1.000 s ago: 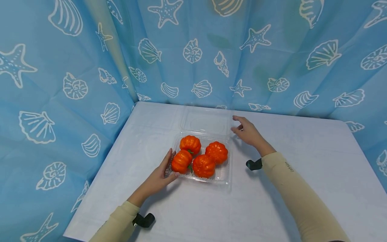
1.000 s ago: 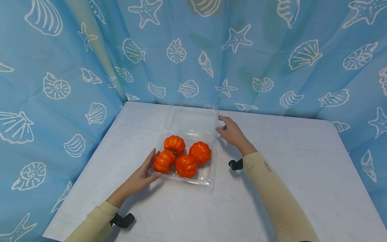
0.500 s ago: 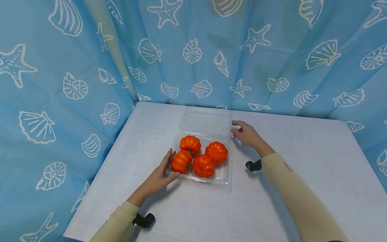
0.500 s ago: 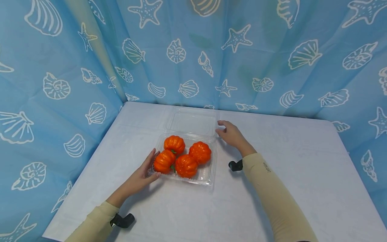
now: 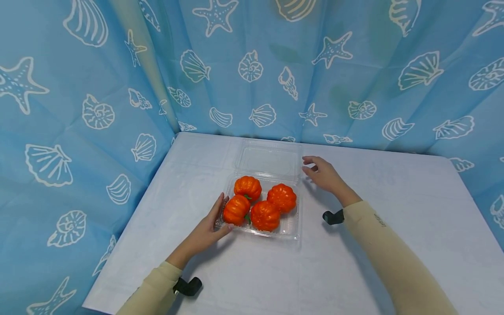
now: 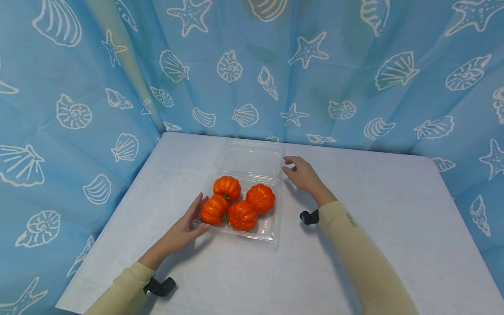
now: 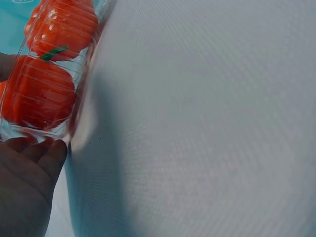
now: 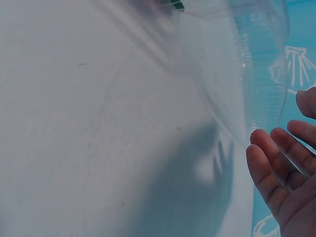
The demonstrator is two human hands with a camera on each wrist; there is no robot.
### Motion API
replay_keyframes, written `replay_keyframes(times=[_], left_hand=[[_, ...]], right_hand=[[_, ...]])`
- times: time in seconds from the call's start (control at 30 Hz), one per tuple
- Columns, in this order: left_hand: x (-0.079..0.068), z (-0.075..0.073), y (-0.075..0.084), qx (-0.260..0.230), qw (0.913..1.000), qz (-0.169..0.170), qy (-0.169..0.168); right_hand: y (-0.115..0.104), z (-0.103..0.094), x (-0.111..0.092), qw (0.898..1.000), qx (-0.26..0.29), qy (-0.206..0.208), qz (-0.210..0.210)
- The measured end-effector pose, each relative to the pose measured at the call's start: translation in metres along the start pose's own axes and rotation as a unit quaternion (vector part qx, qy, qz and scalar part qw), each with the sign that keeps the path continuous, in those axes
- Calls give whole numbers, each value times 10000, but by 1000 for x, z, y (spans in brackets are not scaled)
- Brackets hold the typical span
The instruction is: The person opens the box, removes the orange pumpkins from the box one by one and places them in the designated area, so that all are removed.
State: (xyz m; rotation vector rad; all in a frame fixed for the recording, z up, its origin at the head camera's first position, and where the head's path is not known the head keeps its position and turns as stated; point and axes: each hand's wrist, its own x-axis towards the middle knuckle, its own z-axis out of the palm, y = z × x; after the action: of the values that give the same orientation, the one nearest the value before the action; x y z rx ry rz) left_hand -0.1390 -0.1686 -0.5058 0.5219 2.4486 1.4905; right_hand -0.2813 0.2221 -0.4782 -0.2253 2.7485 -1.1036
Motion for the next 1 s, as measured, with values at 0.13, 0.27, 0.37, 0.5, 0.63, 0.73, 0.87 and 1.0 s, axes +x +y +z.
replay_keyframes(times=[0.13, 0.27, 0.37, 0.5, 0.63, 0.73, 0.87, 1.0], left_hand=[[0, 0, 2, 25, 10000, -2, 2], [-1, -1, 4, 39, 10000, 1, -5], [0, -1, 5, 45, 10000, 12, -12], [0, 0, 5, 56, 10000, 8, -15], [-1, 0, 5, 53, 10000, -47, -18], [-1, 0, 5, 40, 10000, -80, -31], [-1, 0, 6, 45, 9999, -91, -27], [-1, 0, 8, 46, 9999, -118, -11]], right_hand=[[-3, -3, -5, 9999, -100, 81, -56], [-8, -7, -12, 9996, -95, 109, -255], [-14, -8, -19, 9988, -49, 130, -459], [-25, -8, -29, 9972, -1, 109, -738], [-35, -4, -38, 9950, -21, 9, -994], [-41, 0, -45, 9929, -48, -94, -1186], [-46, 6, -51, 9904, -53, -263, -1357], [-51, 10, -56, 9892, -154, -433, -1390]])
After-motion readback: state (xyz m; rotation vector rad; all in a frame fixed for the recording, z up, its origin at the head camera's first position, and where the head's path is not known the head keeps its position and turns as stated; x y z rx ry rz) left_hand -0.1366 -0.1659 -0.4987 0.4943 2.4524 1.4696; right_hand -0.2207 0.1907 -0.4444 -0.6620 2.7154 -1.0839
